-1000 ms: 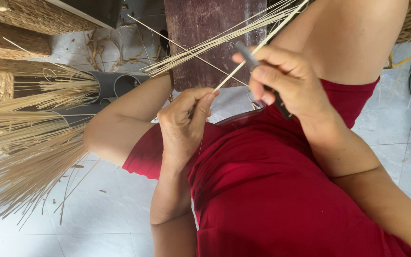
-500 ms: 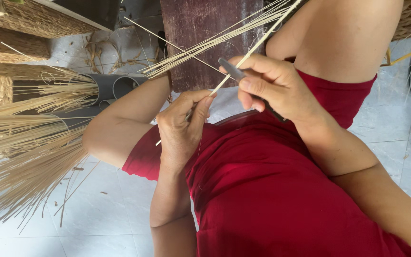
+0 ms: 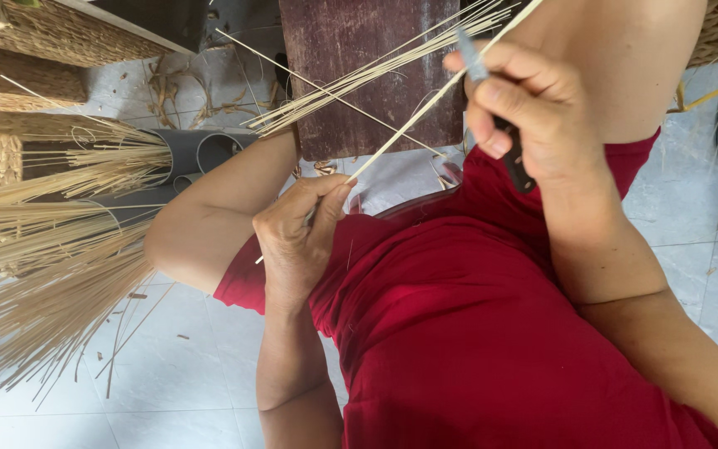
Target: The person sits holding a small knife and pulls thin bamboo strips against the blade to shave and split them into finer strands, placing finished strips with a growing pile of bamboo sticks beside them and reaching for new strips one at a time.
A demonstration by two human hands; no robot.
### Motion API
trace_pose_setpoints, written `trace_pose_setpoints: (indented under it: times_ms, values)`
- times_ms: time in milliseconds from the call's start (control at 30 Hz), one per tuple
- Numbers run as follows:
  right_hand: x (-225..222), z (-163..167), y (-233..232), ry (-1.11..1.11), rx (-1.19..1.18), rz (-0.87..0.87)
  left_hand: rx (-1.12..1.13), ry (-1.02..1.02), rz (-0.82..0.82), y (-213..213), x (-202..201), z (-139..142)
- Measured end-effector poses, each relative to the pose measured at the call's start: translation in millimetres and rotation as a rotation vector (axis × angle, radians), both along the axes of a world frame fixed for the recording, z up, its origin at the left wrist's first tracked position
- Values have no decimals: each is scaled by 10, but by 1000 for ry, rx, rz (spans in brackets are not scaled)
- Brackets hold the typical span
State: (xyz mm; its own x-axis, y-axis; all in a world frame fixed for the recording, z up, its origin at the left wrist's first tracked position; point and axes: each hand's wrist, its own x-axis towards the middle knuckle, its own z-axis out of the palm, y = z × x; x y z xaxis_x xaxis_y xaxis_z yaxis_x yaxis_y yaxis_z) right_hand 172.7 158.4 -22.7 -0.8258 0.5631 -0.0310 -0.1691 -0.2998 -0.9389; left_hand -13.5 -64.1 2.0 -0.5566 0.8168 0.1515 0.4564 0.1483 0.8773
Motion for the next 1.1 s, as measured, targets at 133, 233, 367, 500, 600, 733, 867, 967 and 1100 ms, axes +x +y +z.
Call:
trace_pose_setpoints:
  times_ms: [133,233,367,500,600,733,867,967,1100]
  values:
    - [174,-68,197,-2,-76,-210,-31,-81,42,-101,-51,-17]
    - [232,6,259,-15,-157,-405,-45,-88,75,-127,-73,-22]
    - [213,219,44,-144,91,-329,-59,-70,110,-86,-57,-15]
    - [59,290,-230,-166,325,133,-50,-33,92,-36,-35,25]
    - [-87,214,-272,-166,489,269,-31,-16,81,-22,-32,57]
    - [-146,112,-298,-247,603,199,-26,41,52,-45,-23,79]
    - [-114,81,-220,-279,478,-49,-29,45,55,-71,-29,61]
    - [-25,128,-50,-135,339,-242,-45,37,68,-81,-48,40]
    - [104,213,-33,-187,388,-142,-27,15,73,-70,-54,28]
